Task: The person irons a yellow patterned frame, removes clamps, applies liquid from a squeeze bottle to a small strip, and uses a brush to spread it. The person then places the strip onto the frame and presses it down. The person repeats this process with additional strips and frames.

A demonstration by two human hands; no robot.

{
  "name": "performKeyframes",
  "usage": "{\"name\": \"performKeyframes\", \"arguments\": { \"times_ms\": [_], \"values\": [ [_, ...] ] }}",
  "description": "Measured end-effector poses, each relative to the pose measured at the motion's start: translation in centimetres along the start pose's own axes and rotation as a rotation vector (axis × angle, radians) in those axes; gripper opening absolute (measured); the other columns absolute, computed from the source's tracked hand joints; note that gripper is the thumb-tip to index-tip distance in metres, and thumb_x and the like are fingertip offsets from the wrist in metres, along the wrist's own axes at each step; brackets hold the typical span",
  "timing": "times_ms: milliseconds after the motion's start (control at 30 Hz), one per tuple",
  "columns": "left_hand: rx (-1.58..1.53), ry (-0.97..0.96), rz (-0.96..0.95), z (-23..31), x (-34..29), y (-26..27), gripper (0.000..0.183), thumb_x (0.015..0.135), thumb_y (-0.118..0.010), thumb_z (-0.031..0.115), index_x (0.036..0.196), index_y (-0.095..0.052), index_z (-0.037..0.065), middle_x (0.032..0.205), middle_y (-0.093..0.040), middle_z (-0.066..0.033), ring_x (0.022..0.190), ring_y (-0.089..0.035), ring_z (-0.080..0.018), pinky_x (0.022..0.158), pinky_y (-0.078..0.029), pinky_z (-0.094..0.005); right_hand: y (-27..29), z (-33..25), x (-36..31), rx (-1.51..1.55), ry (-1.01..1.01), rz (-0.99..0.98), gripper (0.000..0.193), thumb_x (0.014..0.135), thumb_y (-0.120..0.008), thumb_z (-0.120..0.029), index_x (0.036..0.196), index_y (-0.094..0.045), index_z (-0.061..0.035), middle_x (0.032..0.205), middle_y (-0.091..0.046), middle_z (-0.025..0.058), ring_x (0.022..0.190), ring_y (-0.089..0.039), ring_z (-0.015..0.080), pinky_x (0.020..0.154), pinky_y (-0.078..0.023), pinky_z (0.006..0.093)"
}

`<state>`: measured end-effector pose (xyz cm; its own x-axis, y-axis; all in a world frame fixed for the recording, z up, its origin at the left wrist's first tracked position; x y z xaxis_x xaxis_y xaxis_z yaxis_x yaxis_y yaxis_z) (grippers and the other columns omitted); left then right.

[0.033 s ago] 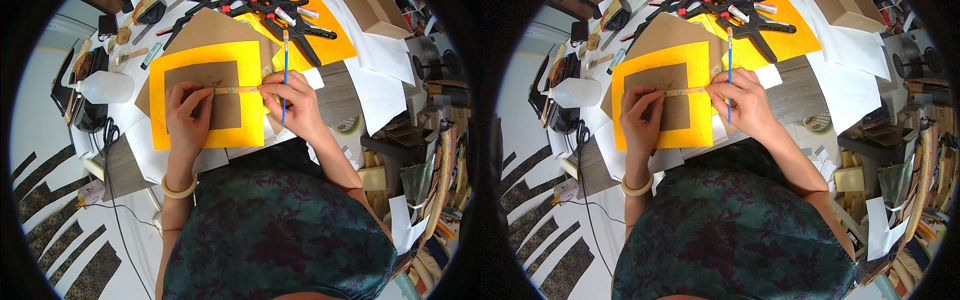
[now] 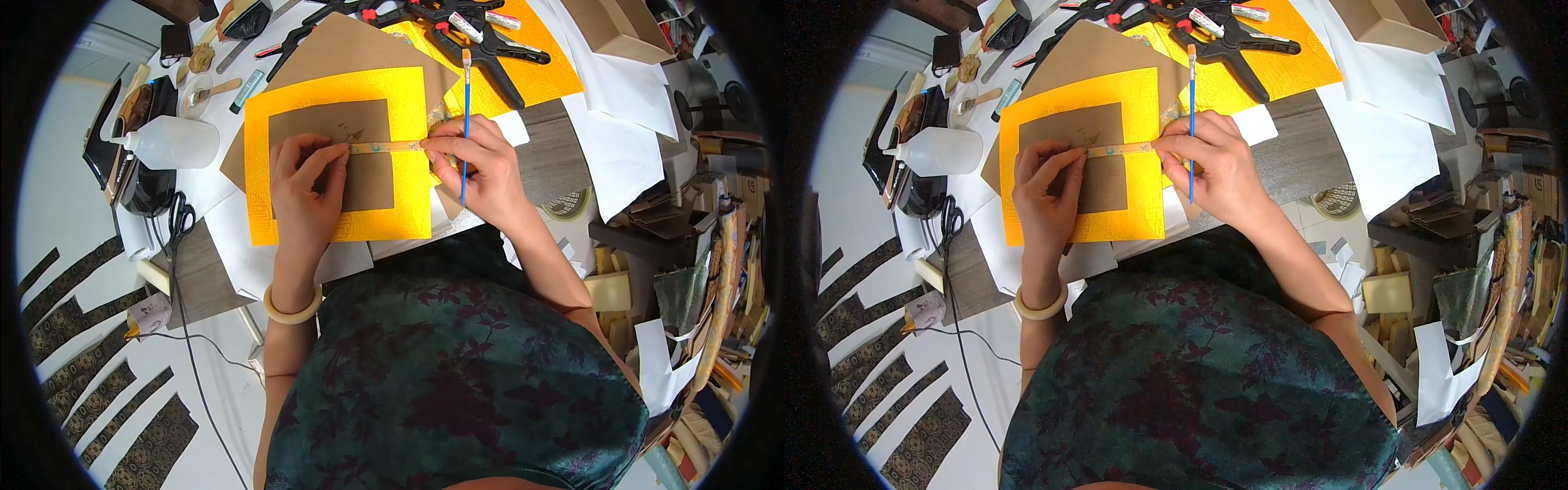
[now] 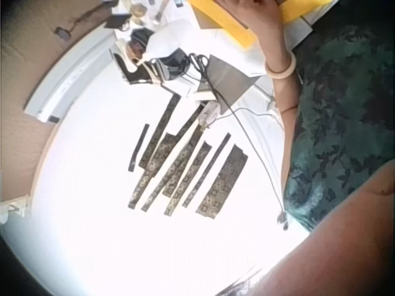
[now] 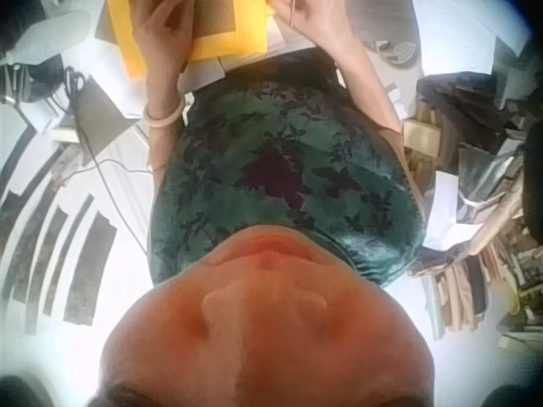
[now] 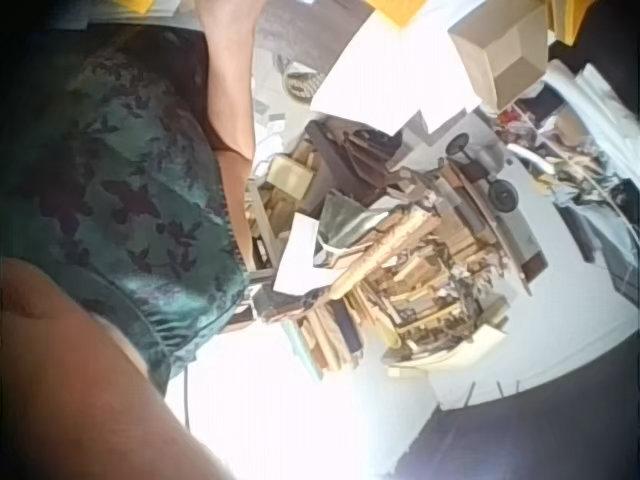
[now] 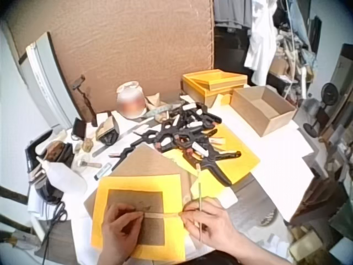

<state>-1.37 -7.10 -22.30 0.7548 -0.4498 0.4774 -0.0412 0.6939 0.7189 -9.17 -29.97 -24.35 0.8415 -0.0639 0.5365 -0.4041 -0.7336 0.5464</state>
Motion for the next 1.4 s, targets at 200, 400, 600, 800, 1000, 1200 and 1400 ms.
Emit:
{"name": "performKeyframes", "arguments": {
  "times_ms": [200,400,600,800,1000,1200,1400],
  "values": [
    [-0.026,-0.157,-0.055,2.6,-0.1,0.1,0.023,0.083,-0.072,-0.004,0.105,-0.07,-0.001,0.114,-0.067,-0.0144,0.105,-0.063,-0.0345,0.088,-0.054,-0.041,-0.9,-2.1,1.9,-0.023,0.173,0.051,0.014,0.075,-0.079,-0.004,0.086,-0.072,-0.0079,0.089,-0.07,0.0042,0.087,-0.065,0.0255,0.08,-0.051,0.0375],
    [0.046,-0.112,-0.097,2.8,-1.7,-1.1,0.023,0.087,-0.069,0.002,0.109,-0.069,-0.002,0.118,-0.066,-0.0158,0.11,-0.063,-0.0357,0.096,-0.051,-0.0446,-2.5,-1.1,2.2,0.084,0.087,-0.014,0.017,0.071,-0.08,0.0,0.081,-0.068,-0.0081,0.078,-0.069,0.0045,0.079,-0.064,0.0263,0.074,-0.051,0.0372],
    [0.101,-0.127,-0.055,2.9,-2.3,-1.6,0.025,0.087,-0.07,0.005,0.111,-0.069,-0.001,0.121,-0.065,-0.0155,0.114,-0.061,-0.0362,0.103,-0.047,-0.0477,-2.7,-1.3,2.2,0.128,-0.012,0.004,0.017,0.07,-0.079,0.002,0.08,-0.068,-0.007,0.077,-0.07,0.0053,0.077,-0.065,0.0276,0.071,-0.051,0.0368],
    [0.088,-0.11,-0.071,3.0,-2.2,-1.5,0.03,0.088,-0.07,0.006,0.117,-0.069,0.002,0.122,-0.066,-0.014,0.118,-0.06,-0.0364,0.107,-0.045,-0.0485,-2.4,-1.2,2.1,0.162,0.01,0.026,0.016,0.073,-0.081,-0.002,0.084,-0.071,-0.0064,0.086,-0.074,0.0072,0.083,-0.068,0.0266,0.077,-0.053,0.0348],
    [0.137,-0.086,-0.207,4.1,-1.8,-0.9,0.041,0.093,-0.066,0.02,0.132,-0.064,0.009,0.127,-0.057,-0.0171,0.121,-0.053,-0.0377,0.114,-0.036,-0.0559,0.4,0.5,1.2,0.134,-0.084,0.107,0.015,0.078,-0.083,-0.005,0.09,-0.074,-0.0034,0.095,-0.076,0.0105,0.09,-0.071,0.024,0.08,-0.055,0.0342],
    [0.205,-0.112,-0.246,4.1,-1.9,-1.3,0.048,0.093,-0.067,0.029,0.138,-0.061,0.014,0.127,-0.052,-0.0183,0.119,-0.052,-0.0368,0.116,-0.031,-0.0595,0.7,0.3,1.0,0.083,-0.054,-0.007,0.019,0.076,-0.085,-0.009,0.092,-0.076,-0.0037,0.092,-0.073,0.0099,0.085,-0.068,0.0276,0.076,-0.055,0.0359],
    [0.196,-0.084,-0.298,4.3,-1.8,-1.2,0.051,0.093,-0.065,0.028,0.142,-0.059,0.016,0.128,-0.052,-0.019,0.124,-0.049,-0.0403,0.119,-0.024,-0.0638,0.7,1.4,0.7,0.115,-0.13,-0.016,0.014,0.082,-0.081,-0.013,0.093,-0.076,-0.0054,0.086,-0.071,0.0076,0.079,-0.064,0.0249,0.069,-0.05,0.0348]
  ]
}}
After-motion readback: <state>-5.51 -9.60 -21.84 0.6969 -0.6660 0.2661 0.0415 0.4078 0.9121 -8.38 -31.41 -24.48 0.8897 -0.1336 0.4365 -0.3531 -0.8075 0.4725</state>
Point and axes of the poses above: each hand's wrist, its own x-axis towards the middle knuckle, its own y-axis out of the back of the hand, z = x × y, the point moved 2 cm from there along x, towards the middle knuckle
